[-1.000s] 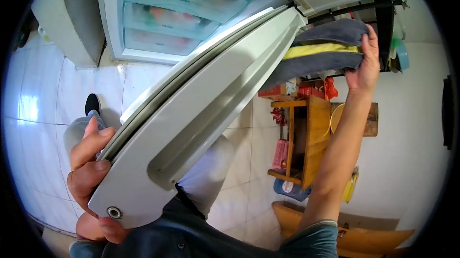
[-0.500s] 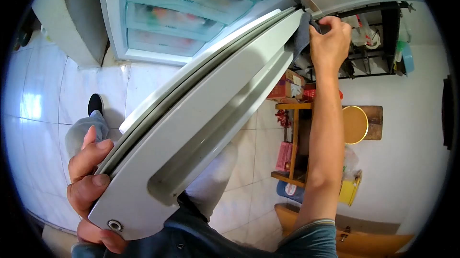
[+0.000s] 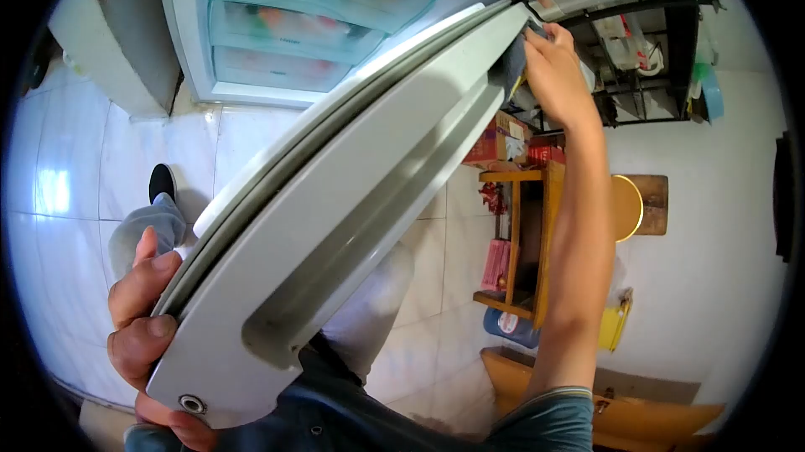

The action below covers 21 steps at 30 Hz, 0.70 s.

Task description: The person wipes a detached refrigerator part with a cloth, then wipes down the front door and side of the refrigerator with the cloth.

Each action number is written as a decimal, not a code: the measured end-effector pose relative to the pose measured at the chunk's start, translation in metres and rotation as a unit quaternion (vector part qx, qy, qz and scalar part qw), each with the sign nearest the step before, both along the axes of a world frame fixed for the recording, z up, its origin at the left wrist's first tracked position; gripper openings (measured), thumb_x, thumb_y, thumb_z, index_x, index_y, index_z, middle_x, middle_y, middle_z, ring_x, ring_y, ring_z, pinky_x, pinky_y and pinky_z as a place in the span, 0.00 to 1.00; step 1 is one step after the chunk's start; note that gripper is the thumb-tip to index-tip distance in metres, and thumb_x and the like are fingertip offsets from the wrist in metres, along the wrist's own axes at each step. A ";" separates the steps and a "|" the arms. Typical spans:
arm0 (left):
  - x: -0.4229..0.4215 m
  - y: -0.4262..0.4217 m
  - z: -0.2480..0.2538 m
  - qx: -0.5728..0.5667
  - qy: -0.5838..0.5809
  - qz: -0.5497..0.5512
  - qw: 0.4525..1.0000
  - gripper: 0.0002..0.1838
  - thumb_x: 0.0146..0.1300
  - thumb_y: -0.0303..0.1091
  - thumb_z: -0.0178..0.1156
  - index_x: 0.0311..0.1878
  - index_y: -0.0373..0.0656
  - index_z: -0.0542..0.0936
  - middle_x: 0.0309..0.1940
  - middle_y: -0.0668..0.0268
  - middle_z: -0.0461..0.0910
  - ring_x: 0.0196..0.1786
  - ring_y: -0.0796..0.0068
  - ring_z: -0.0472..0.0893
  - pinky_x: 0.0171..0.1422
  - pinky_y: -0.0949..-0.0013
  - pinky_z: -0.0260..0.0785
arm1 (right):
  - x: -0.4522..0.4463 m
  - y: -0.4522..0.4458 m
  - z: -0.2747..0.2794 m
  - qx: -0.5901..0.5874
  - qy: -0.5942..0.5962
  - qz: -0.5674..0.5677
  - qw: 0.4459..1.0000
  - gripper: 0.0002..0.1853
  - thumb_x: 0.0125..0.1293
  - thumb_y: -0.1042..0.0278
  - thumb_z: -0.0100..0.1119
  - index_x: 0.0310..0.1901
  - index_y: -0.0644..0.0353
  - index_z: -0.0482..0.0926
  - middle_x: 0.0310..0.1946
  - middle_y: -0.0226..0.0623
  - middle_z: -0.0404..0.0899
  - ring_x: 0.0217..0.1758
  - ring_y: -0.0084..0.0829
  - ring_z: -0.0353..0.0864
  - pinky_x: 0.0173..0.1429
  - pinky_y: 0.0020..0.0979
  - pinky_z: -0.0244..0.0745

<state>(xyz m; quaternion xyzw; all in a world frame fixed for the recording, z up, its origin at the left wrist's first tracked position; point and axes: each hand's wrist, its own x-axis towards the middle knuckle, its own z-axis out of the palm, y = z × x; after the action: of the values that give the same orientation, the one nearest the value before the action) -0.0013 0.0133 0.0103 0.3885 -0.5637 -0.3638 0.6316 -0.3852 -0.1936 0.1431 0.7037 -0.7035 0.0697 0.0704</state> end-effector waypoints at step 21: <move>-0.012 -0.009 0.014 -0.088 -0.003 0.001 0.996 0.31 0.68 0.59 0.40 0.50 0.34 0.69 0.52 0.37 0.74 0.57 0.50 0.76 0.73 0.43 0.52 | 0.009 -0.025 0.004 0.197 0.172 -0.044 0.964 0.27 0.68 0.55 0.35 0.58 0.57 0.78 0.63 0.46 0.73 0.74 0.67 0.42 0.71 0.69 0.38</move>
<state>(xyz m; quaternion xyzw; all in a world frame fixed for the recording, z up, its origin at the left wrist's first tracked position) -0.0133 0.0045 0.0245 0.3335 -0.5950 -0.3109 0.6620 -0.3758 -0.2190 0.1471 0.6731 -0.7111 -0.1960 0.0531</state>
